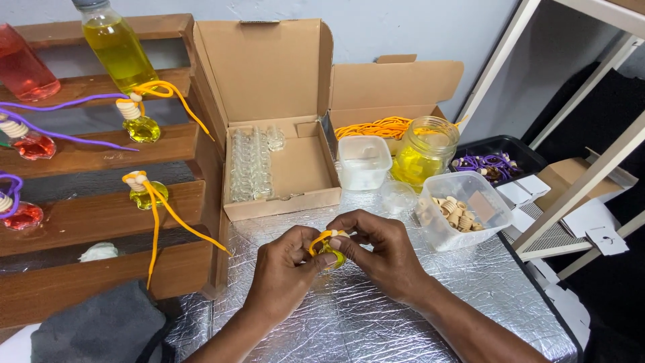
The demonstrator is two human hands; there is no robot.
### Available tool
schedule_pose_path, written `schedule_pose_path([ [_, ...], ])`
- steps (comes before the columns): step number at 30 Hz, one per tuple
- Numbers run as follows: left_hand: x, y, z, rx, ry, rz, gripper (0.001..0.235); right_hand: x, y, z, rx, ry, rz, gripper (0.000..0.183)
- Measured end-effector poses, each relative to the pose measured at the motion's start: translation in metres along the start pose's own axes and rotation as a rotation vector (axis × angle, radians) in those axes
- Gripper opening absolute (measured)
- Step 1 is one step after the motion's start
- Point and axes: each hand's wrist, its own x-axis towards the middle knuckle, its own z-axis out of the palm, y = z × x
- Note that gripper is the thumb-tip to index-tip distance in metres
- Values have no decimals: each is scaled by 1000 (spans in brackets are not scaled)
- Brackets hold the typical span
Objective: Assembling small perfume bottles by threading cords through caps and packing them into individual cardboard boxes.
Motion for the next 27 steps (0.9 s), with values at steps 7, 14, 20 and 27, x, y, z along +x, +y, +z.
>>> schedule_pose_path([
  [7, -2, 5, -12, 627, 186, 753, 34, 1, 2, -2, -34, -41, -51, 18],
  [14, -2, 5, -13, 630, 238, 837, 14, 0, 6, -3, -91, -57, -69, 15],
  [20, 3, 2, -16, 595, 248, 720, 4, -2, 3, -3, -70, -38, -105, 31],
  [27, 4, -3, -15, 601, 174, 629, 9, -1, -3, -5, -338, -76, -251, 31],
])
